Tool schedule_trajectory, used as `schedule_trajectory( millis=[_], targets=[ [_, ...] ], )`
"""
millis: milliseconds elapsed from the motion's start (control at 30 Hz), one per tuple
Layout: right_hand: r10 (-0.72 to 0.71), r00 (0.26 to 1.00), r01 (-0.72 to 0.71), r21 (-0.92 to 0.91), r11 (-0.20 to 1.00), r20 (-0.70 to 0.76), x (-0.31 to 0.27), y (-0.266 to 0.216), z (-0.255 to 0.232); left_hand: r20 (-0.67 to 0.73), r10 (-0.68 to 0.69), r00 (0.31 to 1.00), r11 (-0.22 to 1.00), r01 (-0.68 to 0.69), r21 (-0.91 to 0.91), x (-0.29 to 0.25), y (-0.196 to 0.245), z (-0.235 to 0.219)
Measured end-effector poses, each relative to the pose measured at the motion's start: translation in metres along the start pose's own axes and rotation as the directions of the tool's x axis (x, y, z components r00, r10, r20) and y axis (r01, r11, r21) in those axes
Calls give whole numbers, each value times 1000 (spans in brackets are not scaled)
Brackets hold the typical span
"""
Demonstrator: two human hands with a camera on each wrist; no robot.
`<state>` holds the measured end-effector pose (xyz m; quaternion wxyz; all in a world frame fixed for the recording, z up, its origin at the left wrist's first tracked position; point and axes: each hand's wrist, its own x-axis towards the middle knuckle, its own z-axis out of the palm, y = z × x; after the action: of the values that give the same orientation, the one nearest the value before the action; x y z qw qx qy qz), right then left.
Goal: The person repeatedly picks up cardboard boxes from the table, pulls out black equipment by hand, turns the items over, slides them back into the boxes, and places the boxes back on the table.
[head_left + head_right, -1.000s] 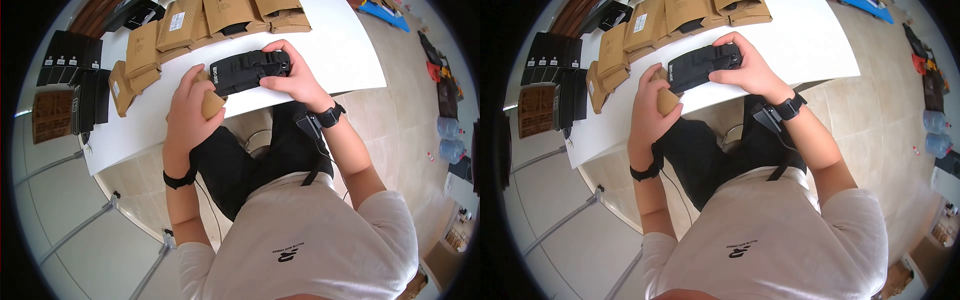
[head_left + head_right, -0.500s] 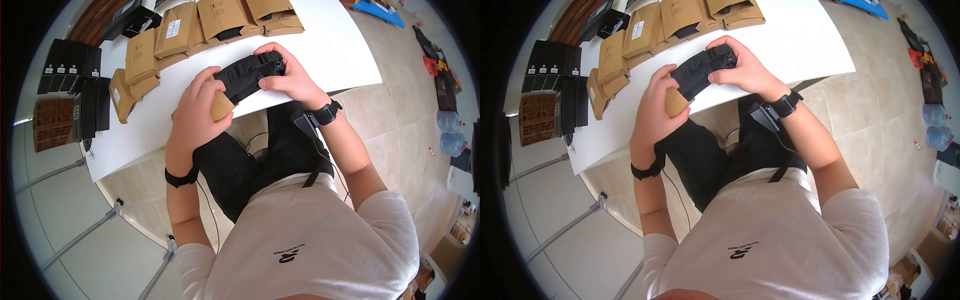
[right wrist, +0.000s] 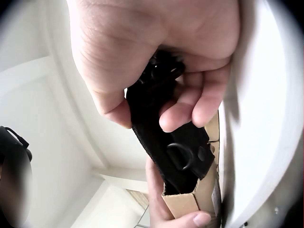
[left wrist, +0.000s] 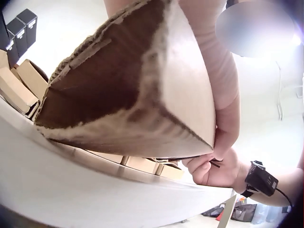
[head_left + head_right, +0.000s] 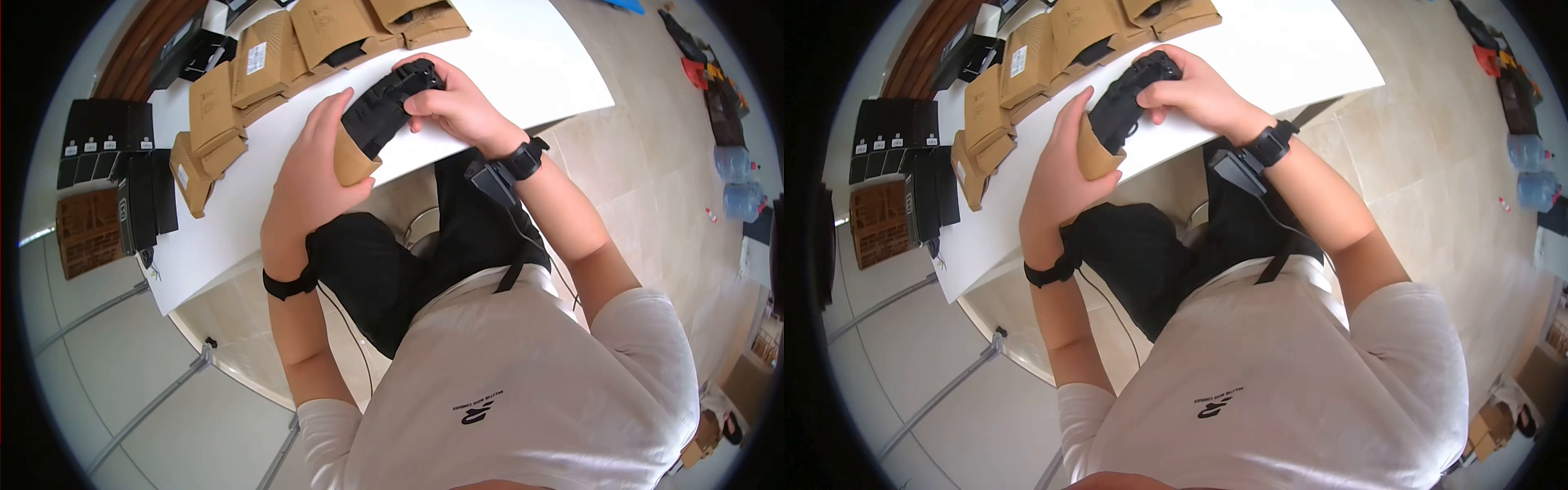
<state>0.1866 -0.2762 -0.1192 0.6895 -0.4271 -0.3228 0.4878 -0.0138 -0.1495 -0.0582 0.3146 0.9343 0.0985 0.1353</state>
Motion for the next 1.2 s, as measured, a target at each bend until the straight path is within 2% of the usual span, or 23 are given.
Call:
schedule_trajectory(
  millis=[100, 167, 200, 333, 400, 533, 733, 833, 900, 1200],
  targets=[
    [-40, 998, 42, 61, 997, -39, -3, 1, 4, 17, 28, 999, 999, -28, 27, 5, -3, 4],
    [-44, 997, 51, 98, 994, -67, -1, 3, 3, 18, -80, 997, 986, 76, 145, 7, 1, 4],
    [-60, 995, 69, 116, 991, -80, 0, 5, 2, 16, -112, 994, 987, 109, 122, 9, 2, 4],
    [-73, 990, 91, 151, 984, -120, 2, 8, -2, 54, -151, 987, 972, 138, 188, 9, 5, 5],
    [-32, 997, 42, 146, 988, -68, 3, 8, -4, 44, -129, 991, 969, 117, 217, 8, 5, 7],
    [-102, 988, 121, 169, 978, -118, 6, 12, -1, -7, -87, 996, 973, 86, 213, 8, 4, 7],
    [-51, 996, 64, 170, 983, -77, 1, 4, 2, -52, -81, 995, 971, 91, 219, 11, 3, 11],
    [-25, 996, 45, 234, 971, -90, 1, 2, 1, -53, -64, 997, 974, 74, 216, 15, 0, 10],
    [27, 997, -3, 301, 954, -75, 2, 2, -2, 2, -103, 995, 976, 101, 191, 18, -1, 9],
    [13, 999, 2, 349, 937, -41, 3, 0, -2, 87, -101, 991, 992, 93, 91, 21, -6, -6]
  ],
)
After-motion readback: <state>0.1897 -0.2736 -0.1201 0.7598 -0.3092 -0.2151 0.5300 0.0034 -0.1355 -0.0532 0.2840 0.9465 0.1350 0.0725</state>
